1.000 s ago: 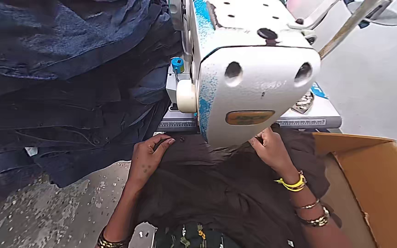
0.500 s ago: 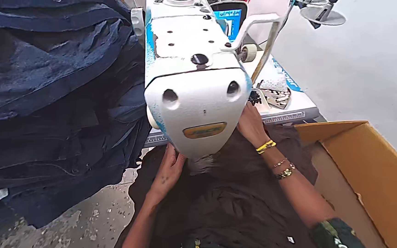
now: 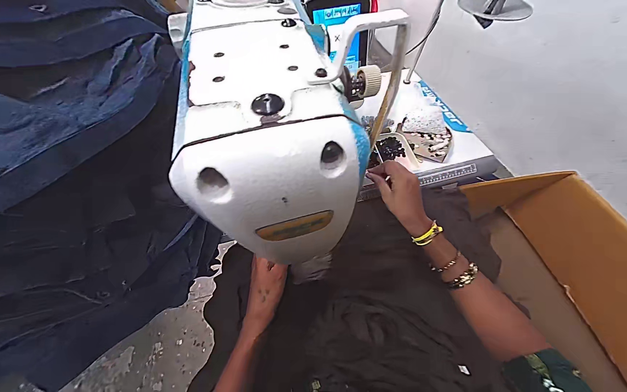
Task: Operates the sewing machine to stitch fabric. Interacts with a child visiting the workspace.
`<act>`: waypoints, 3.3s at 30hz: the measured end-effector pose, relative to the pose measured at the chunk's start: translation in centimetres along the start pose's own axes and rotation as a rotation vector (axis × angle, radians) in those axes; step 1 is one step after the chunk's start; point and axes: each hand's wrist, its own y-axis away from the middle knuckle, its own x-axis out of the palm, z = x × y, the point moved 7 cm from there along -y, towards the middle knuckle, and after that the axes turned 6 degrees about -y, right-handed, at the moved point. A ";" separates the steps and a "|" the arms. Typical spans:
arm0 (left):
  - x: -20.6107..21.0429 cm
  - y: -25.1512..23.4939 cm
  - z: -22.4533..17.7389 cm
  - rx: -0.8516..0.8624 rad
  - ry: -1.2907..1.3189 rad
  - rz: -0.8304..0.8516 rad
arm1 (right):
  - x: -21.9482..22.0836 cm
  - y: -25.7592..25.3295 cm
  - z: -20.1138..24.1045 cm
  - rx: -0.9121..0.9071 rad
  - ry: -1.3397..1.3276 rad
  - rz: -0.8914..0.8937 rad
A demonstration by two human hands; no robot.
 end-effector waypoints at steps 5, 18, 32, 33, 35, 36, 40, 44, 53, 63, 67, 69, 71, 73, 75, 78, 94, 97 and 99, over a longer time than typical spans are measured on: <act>-1.1 1.6 -2.2 0.207 -0.238 -0.002 | -0.5 0.7 7.8 -0.186 -0.003 0.050; -5.5 4.5 -4.2 0.439 -0.094 0.164 | 2.8 6.5 14.9 -0.250 -0.606 0.562; -11.0 0.0 3.8 0.086 -0.427 -0.061 | 4.1 3.9 9.7 0.192 -0.448 0.467; -10.8 -0.1 3.1 0.107 -0.420 -0.063 | 3.6 3.8 8.9 0.215 -0.438 0.465; -10.1 -0.3 2.1 0.159 -0.417 -0.054 | 2.7 3.9 7.7 0.241 -0.370 0.461; -9.7 -0.5 1.8 0.180 -0.417 -0.042 | 2.3 3.9 7.4 0.226 -0.322 0.455; -8.5 -0.8 2.3 0.206 -0.546 -0.032 | 0.3 3.1 5.4 0.138 -0.005 0.437; -5.1 -0.1 0.9 0.327 -0.518 0.058 | -0.7 1.1 2.5 0.031 0.280 0.239; -0.7 -0.3 -0.6 0.102 -0.100 0.170 | 4.1 -0.6 0.4 -0.104 0.428 0.281; -0.3 0.0 -0.4 0.021 0.083 0.044 | -1.2 1.7 -1.0 0.306 -0.150 0.103; -0.2 -0.6 -0.5 0.060 0.006 0.006 | -1.3 0.9 2.5 0.203 -0.183 0.115; -0.7 0.1 -1.0 0.135 -0.093 0.028 | -0.8 1.3 6.6 -0.079 -0.070 0.078; -1.0 2.3 -3.4 0.327 -0.157 0.171 | -0.3 2.5 10.8 -0.420 0.004 0.053; -1.1 4.6 -5.1 0.482 -0.130 0.325 | 0.9 4.8 14.3 -0.709 -0.004 0.103; -1.2 5.1 -5.0 0.491 -0.145 0.322 | 2.1 5.6 16.0 -0.821 -0.006 0.176; -1.9 4.6 -4.7 0.488 -0.177 0.255 | 2.6 4.5 16.0 -0.724 0.006 0.204; -11.4 0.3 4.5 0.041 -0.301 -0.052 | 4.3 4.2 10.7 0.201 -0.406 0.442; -10.7 -0.2 3.0 0.081 -0.309 -0.060 | 3.3 3.8 9.0 0.209 -0.377 0.429; -10.0 -0.5 2.1 0.132 -0.331 -0.051 | 2.8 4.1 7.5 0.217 -0.298 0.422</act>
